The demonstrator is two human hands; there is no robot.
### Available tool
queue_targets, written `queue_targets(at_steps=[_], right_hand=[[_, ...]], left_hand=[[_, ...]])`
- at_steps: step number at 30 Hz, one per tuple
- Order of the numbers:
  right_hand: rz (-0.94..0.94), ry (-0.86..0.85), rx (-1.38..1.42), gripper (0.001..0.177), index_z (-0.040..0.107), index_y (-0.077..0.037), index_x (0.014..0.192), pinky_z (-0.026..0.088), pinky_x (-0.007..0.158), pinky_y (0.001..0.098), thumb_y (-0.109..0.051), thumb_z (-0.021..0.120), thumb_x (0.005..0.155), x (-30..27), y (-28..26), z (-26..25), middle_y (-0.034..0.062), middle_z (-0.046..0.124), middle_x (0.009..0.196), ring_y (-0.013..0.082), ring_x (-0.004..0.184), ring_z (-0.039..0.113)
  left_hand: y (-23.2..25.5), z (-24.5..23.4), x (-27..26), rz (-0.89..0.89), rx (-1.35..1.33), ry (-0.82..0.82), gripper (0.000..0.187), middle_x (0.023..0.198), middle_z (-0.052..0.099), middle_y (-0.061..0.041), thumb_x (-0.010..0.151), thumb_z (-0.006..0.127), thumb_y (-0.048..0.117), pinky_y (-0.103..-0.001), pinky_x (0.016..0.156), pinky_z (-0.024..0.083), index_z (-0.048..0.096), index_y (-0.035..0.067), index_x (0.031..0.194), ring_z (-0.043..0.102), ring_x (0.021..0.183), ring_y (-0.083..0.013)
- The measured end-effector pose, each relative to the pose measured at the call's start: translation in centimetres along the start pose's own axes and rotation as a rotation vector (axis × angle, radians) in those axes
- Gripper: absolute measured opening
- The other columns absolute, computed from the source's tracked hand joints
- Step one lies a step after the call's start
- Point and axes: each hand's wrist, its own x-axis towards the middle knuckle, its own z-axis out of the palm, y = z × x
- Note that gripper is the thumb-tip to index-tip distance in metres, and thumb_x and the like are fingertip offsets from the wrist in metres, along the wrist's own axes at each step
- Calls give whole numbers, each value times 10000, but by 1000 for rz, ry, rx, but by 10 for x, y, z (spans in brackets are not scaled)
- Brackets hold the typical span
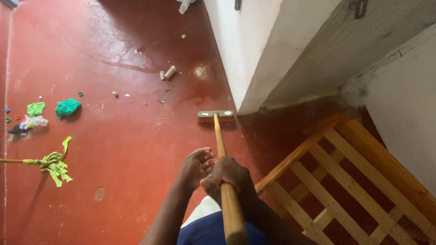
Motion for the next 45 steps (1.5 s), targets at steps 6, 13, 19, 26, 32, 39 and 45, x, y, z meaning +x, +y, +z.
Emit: queue_targets(at_steps=[6,13,19,26,32,39,45], right_hand=[[-83,7,110,323,507,-133,779,577,925,420,-212,721,1007,-22,38,-6,15,540,731,186,695,575],[-31,-92,-167,262,550,-124,825,476,1149,521,-239,728,979,-7,47,15,45,673,883,215,958,725],[-46,-143,117,317,526,-106,840,525,1115,477,-253,764,991,14,9,25,23,709,880,220,942,716],[-7,-195,143,317,510,-127,782,569,929,398,-140,810,885,8,49,23,18,609,774,194,814,644],[-40,-161,-23,246,526,-95,847,480,1081,495,-102,767,893,10,91,35,108,722,1013,271,1075,700],[-31,-193,-31,239,574,-69,864,451,1167,518,-199,754,952,51,49,35,183,774,1108,282,1137,755],[160,-106,96,193,621,-95,840,597,1031,457,-230,691,959,63,27,27,136,790,1000,255,1093,770]], left_hand=[[-5,-25,-4,-4,-79,88,219,889,640,-37,938,557,174,-338,698,517,595,86,1135,611,762,-172],[0,-36,-4,63,-61,116,248,909,636,-57,936,539,182,-355,654,523,596,76,1153,619,768,-181],[7,-54,-13,149,-168,104,264,920,624,-55,956,593,149,-310,739,545,608,21,1187,622,792,-167],[17,-58,-22,93,-172,188,271,897,623,-28,931,593,165,-329,704,527,619,62,1180,609,758,-151],[22,-65,-30,145,-205,131,259,871,625,-25,947,599,193,-327,683,535,615,66,1172,618,734,-147],[30,-89,-37,166,-263,235,260,875,646,-28,951,595,204,-334,680,532,621,70,1172,625,730,-147],[33,-84,-20,115,-282,272,262,883,647,-26,930,597,165,-343,686,543,629,77,1175,623,729,-151]])
